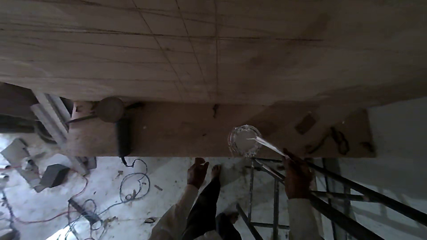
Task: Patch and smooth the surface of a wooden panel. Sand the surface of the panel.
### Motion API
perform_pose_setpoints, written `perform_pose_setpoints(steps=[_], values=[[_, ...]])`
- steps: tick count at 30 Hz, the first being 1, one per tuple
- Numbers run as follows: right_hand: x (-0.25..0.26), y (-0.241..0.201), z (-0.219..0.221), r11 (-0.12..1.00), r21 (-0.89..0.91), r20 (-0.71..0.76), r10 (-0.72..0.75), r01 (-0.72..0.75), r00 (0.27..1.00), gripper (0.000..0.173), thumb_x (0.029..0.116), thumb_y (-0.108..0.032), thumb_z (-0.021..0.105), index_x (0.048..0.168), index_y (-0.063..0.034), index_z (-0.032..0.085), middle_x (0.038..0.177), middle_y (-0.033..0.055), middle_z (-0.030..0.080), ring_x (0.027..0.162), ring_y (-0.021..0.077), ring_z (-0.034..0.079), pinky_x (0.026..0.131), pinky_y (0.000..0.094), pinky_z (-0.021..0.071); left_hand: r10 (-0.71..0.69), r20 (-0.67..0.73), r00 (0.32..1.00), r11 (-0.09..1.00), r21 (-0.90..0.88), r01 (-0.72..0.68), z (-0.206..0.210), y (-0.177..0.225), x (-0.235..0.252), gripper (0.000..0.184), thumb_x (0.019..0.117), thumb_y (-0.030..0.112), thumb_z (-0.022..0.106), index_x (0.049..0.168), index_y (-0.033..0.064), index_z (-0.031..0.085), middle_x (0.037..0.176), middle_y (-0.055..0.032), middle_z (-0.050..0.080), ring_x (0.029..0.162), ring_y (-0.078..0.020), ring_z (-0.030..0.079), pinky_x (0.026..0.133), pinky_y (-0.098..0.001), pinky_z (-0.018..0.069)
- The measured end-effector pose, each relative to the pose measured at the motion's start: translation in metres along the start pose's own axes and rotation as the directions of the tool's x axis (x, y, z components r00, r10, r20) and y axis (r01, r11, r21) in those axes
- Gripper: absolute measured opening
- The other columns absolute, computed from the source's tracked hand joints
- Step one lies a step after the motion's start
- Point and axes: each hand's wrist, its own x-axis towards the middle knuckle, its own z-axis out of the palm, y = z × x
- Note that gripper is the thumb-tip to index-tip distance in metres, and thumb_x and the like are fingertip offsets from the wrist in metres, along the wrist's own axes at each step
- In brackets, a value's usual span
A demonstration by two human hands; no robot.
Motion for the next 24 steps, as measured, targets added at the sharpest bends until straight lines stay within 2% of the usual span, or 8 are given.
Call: perform_pose_setpoints(steps=[2,4,10,14,18,19,21,24], values=[[0.0,0.005,-0.001,1.0,0.014,0.018,0.005,-0.005,1.0,0.02,0.0958,0.005,0.06,0.116,0.0056,0.063,0.117,0.0096,0.073,0.097,0.0146,0.072,0.08,0.0311,0.0611,-0.006,0.003,1.0,1.0,0.009,0.006,-0.002,-0.003,0.0,0.04,0.1062,0.028,0.056,0.135,-0.0004,0.057,0.119,-0.0212,0.07,0.11,-0.0351,0.068,0.1,-0.0517,0.0494],[0.0,0.009,-0.003,0.998,0.065,0.044,-0.01,0.007,0.999,0.02,0.095,0.007,0.057,0.115,0.0055,0.061,0.117,0.0092,0.072,0.102,0.0165,0.071,0.087,0.0342,0.0608,0.007,-0.004,1.0,1.0,0.01,-0.007,-0.003,-0.007,-0.001,0.04,0.1065,0.027,0.056,0.135,-0.002,0.057,0.119,-0.0222,0.07,0.11,-0.0357,0.068,0.1,-0.0515,0.0497],[-0.001,0.008,-0.004,0.988,0.154,0.064,0.006,-0.016,0.998,0.021,0.0952,0.008,0.053,0.116,0.0047,0.057,0.111,0.0066,0.072,0.101,0.0171,0.072,0.093,0.0376,0.0594,-0.014,-0.004,1.0,1.0,0.012,0.014,-0.002,-0.01,0.0,0.04,0.1062,0.028,0.056,0.135,-0.0002,0.058,0.119,-0.0208,0.07,0.111,-0.0359,0.068,0.099,-0.0534,0.0496],[-0.003,0.001,-0.003,0.986,0.168,0.049,-0.026,0.017,0.998,0.022,0.0947,0.009,0.051,0.114,0.0034,0.058,0.106,0.0028,0.072,0.095,0.0144,0.072,0.092,0.0368,0.0606,0.004,-0.003,1.0,1.0,-0.005,-0.004,0.0,-0.007,-0.003,0.04,0.1059,0.028,0.057,0.134,-0.0001,0.058,0.119,-0.0208,0.07,0.111,-0.0351,0.068,0.1,-0.0522,0.0494],[-0.006,-0.011,-0.002,0.986,0.162,0.052,-0.046,0.037,0.998,0.021,0.0935,0.009,0.052,0.111,0.0004,0.059,0.105,0.0005,0.072,0.096,0.0133,0.072,0.092,0.0366,0.0608,0.021,-0.004,1.0,1.0,0.003,-0.021,0.001,-0.006,-0.004,0.04,0.1061,0.027,0.057,0.134,-0.0011,0.058,0.12,-0.0203,0.07,0.111,-0.0345,0.068,0.1,-0.0516,0.0494],[-0.006,-0.012,-0.002,0.989,0.145,0.044,-0.038,0.031,0.998,0.022,0.0937,0.008,0.053,0.113,0.0011,0.059,0.104,0.0007,0.072,0.095,0.0126,0.072,0.09,0.036,0.0613,0.025,-0.005,1.0,1.0,0.0,-0.025,0.001,-0.006,-0.004,0.04,0.106,0.027,0.057,0.134,-0.0015,0.058,0.12,-0.0207,0.07,0.111,-0.0347,0.068,0.1,-0.0516,0.0494],[-0.005,-0.008,0.0,0.995,0.096,0.014,0.027,-0.028,1.0,0.028,0.0964,0.008,0.055,0.125,0.006,0.055,0.104,0.0051,0.068,0.091,0.0126,0.071,0.086,0.0351,0.0616,0.028,-0.008,1.0,1.0,-0.01,-0.028,0.002,-0.007,-0.004,0.04,0.1059,0.027,0.057,0.133,-0.002,0.058,0.12,-0.0215,0.069,0.112,-0.0353,0.068,0.101,-0.0518,0.0493],[-0.009,0.0,0.012,0.978,0.062,-0.015,0.2,-0.199,0.98,0.032,0.1012,-0.002,0.057,0.133,0.0027,0.052,0.107,0.012,0.065,0.088,0.0179,0.069,0.077,0.0385,0.0618,0.022,0.003,1.0,1.0,0.004,-0.022,0.002,-0.007,-0.003,0.04,0.1064,0.028,0.056,0.134,-0.001,0.057,0.121,-0.0209,0.069,0.112,-0.0347,0.067,0.101,-0.0514,0.0492]])
